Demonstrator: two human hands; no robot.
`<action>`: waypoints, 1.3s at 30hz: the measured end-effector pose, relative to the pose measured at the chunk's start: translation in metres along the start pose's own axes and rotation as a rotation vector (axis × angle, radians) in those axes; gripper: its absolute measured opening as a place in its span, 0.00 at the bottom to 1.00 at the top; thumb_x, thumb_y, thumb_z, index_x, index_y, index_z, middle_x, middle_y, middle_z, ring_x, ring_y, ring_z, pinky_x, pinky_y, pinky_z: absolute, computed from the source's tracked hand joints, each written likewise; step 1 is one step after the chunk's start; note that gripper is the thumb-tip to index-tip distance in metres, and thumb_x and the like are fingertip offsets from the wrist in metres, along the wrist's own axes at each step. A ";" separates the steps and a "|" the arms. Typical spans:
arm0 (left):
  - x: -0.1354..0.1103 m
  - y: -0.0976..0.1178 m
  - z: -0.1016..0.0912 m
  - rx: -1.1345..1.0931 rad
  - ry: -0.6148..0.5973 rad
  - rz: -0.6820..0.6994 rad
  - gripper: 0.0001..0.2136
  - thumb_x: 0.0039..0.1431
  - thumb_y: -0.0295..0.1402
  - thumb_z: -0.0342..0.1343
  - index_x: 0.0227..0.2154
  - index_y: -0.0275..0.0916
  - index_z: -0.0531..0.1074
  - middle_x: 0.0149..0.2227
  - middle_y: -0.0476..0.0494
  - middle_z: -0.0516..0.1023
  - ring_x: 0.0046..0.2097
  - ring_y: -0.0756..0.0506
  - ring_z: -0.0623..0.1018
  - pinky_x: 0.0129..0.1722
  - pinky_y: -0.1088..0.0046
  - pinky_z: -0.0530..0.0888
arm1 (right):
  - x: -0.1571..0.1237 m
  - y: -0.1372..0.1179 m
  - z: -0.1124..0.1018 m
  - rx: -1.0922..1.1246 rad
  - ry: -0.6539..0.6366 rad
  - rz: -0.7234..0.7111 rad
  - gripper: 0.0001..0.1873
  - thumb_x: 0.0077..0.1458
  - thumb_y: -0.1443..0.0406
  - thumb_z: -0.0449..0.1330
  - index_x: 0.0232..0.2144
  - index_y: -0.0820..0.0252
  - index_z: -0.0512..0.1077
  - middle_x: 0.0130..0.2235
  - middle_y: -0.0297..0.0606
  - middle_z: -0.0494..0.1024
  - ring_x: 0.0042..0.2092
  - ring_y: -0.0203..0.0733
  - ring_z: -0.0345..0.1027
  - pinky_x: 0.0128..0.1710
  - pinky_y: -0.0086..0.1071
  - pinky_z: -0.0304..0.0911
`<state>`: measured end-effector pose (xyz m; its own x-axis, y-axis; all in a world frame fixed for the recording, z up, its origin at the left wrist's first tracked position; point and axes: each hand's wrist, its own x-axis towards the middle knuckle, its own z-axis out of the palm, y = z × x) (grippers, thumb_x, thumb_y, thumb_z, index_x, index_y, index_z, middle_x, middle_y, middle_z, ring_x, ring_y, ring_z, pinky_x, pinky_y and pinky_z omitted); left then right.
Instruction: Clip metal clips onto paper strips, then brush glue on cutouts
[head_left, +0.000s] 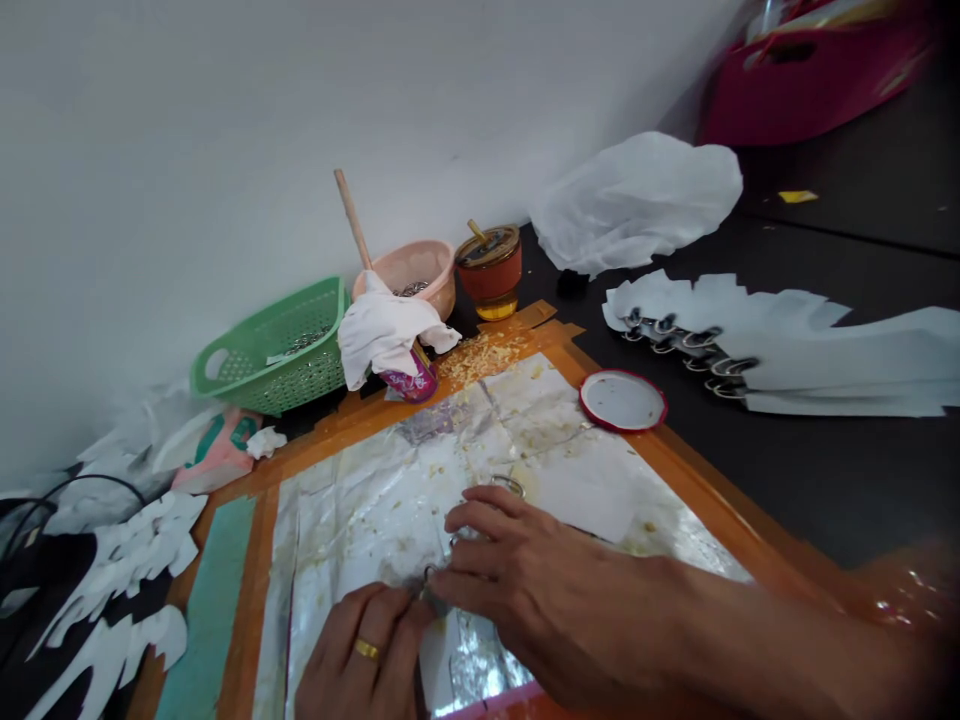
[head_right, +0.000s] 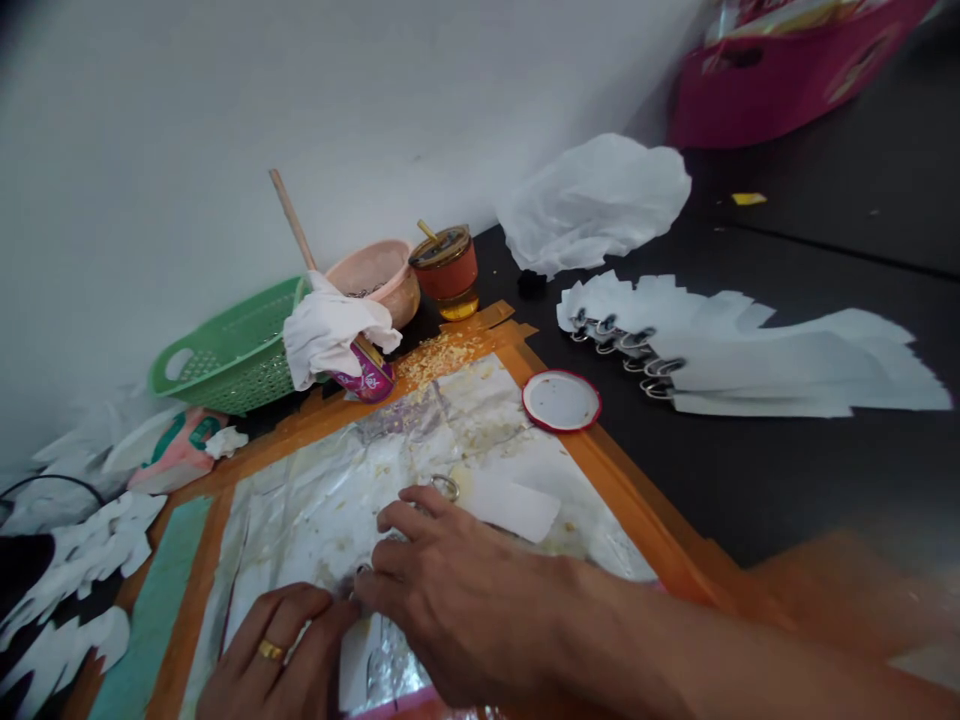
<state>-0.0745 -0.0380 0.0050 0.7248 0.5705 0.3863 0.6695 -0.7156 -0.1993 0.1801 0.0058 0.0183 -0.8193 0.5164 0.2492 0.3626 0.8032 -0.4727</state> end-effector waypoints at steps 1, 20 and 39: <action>-0.001 0.000 0.000 -0.009 0.004 -0.004 0.14 0.64 0.19 0.47 0.42 0.38 0.77 0.36 0.42 0.80 0.41 0.44 0.78 0.44 0.69 0.75 | 0.000 -0.001 0.000 0.000 -0.002 0.003 0.11 0.55 0.69 0.61 0.43 0.63 0.73 0.40 0.42 0.79 0.50 0.52 0.65 0.61 0.45 0.51; -0.001 0.018 0.002 -0.540 -0.031 -0.846 0.16 0.64 0.42 0.56 0.52 0.43 0.68 0.39 0.46 0.81 0.40 0.44 0.82 0.41 0.66 0.79 | -0.002 -0.005 0.002 -0.062 -0.048 -0.034 0.12 0.59 0.68 0.58 0.45 0.63 0.74 0.43 0.42 0.77 0.53 0.54 0.65 0.68 0.53 0.44; 0.031 0.042 0.002 -0.570 -0.053 -1.060 0.11 0.63 0.40 0.50 0.45 0.43 0.64 0.30 0.51 0.76 0.32 0.45 0.78 0.35 0.66 0.76 | -0.002 -0.007 0.003 -0.074 -0.047 -0.043 0.15 0.56 0.71 0.58 0.46 0.67 0.76 0.43 0.44 0.78 0.56 0.57 0.64 0.70 0.55 0.40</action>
<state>-0.0238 -0.0493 0.0073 -0.1268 0.9889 0.0770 0.7780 0.0510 0.6262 0.1781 -0.0018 0.0186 -0.8543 0.4677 0.2267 0.3571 0.8451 -0.3980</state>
